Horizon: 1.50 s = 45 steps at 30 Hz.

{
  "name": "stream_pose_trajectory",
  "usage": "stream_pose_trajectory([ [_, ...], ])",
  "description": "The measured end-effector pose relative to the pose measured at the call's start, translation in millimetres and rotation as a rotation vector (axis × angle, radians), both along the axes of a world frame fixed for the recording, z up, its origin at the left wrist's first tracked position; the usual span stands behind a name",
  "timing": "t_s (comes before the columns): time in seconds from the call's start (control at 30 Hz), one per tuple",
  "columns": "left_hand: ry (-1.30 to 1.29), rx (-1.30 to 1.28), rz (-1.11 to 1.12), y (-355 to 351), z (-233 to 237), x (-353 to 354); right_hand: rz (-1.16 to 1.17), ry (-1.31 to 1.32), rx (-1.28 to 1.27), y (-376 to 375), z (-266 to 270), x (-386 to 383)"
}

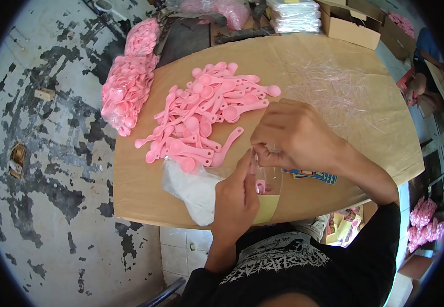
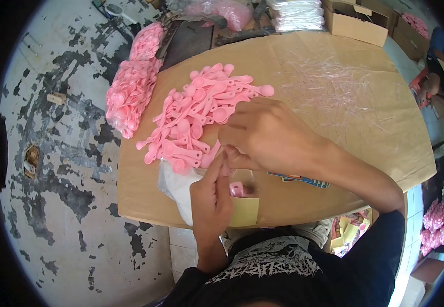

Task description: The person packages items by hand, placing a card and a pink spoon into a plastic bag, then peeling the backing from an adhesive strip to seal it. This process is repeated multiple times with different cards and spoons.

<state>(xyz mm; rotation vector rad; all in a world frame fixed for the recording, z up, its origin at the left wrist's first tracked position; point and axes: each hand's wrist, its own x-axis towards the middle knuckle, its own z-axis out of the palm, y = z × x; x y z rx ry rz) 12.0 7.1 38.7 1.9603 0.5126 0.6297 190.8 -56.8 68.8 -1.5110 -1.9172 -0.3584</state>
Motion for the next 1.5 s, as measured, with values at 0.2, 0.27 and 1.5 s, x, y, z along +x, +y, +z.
stream_pose_trajectory([
  [0.2, -0.402, -0.598, -0.111, 5.3, -11.6, -5.7, 0.195, 0.806, -0.129, -40.0, 57.9, 51.5],
  [0.27, -0.369, -0.58, -0.113, 12.3, -9.7, -3.9, 0.294, 0.84, -0.407, -56.3, 60.4, 103.6],
  [1.5, -0.408, -0.426, -0.049, 7.6, -23.5, 19.8, 0.145, 0.858, -0.487, -52.2, -13.5, 21.7],
])
